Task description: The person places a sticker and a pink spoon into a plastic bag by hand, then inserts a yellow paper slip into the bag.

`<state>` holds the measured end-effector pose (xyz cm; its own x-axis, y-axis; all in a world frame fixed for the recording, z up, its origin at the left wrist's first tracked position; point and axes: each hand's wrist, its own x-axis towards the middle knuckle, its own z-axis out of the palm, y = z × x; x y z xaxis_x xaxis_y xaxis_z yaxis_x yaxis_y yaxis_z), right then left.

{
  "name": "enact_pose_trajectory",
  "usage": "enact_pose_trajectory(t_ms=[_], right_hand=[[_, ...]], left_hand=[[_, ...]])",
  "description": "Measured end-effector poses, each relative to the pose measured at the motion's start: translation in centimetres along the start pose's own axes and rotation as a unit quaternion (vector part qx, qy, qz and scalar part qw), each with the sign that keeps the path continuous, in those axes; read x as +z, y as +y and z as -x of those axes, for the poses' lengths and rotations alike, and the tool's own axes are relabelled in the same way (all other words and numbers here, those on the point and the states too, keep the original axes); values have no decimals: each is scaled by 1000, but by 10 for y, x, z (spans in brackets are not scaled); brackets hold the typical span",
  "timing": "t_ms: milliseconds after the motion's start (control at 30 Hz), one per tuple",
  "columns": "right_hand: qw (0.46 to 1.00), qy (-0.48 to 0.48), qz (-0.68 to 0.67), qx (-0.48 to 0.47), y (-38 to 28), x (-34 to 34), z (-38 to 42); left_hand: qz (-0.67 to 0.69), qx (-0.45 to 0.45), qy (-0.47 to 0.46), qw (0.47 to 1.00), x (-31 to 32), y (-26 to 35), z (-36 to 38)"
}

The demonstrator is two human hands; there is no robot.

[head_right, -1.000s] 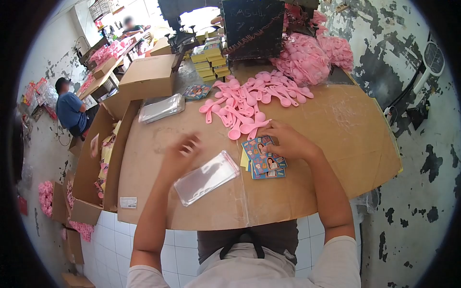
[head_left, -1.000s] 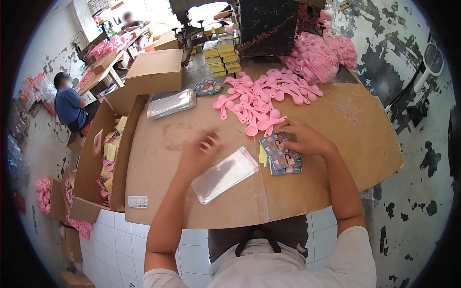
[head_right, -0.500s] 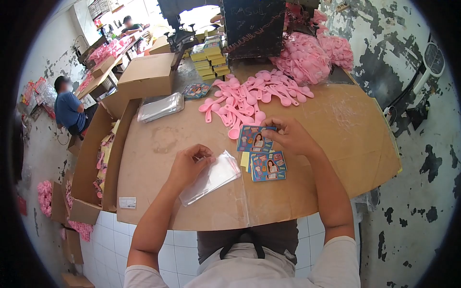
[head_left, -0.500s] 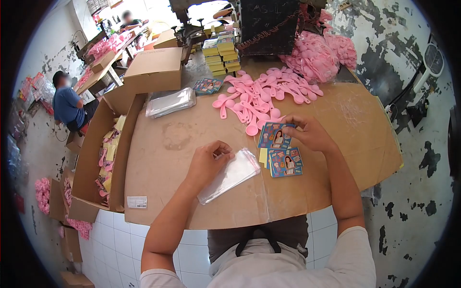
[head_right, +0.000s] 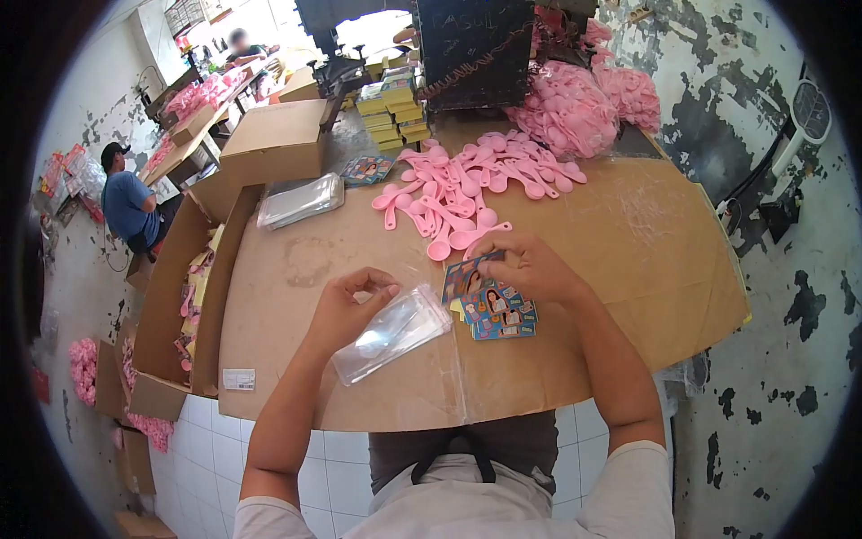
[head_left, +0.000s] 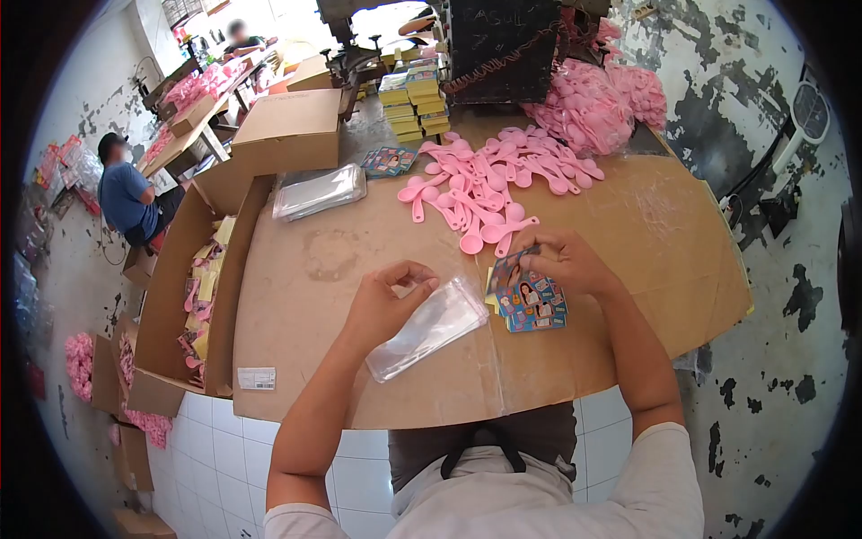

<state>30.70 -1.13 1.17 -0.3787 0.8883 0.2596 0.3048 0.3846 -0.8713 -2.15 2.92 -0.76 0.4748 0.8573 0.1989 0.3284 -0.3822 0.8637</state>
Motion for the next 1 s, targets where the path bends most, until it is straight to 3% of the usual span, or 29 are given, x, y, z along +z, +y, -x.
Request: enact_pose_trajectory(t_ms=[67,167,300,367,500,667,867,1000], right_hand=[[988,-52,-141,26,-3,16,1],[990,-105,89,-34,-9,43,-3],[981,-87,169,-46,-6,55,-2],[982,-76,155,-70,-11,52,-3],[998,17,67,12,-5,41,-5],[973,192,-118,50,-16,45,-9],[987,113,80,-81,-23,47,-5],[983,175,23,-51,-20,49,-6]], left_hand=[[25,-34,-25,999,1,0,1],[23,-52,-22,998,2,-2,1],[70,-24,46,996,-5,2,-3],[149,-65,23,986,-17,12,-3],[255,-95,-22,962,-26,24,1],[224,-94,-64,968,-7,19,2],[209,-95,-74,970,6,21,5],[228,-75,-89,967,9,16,6]])
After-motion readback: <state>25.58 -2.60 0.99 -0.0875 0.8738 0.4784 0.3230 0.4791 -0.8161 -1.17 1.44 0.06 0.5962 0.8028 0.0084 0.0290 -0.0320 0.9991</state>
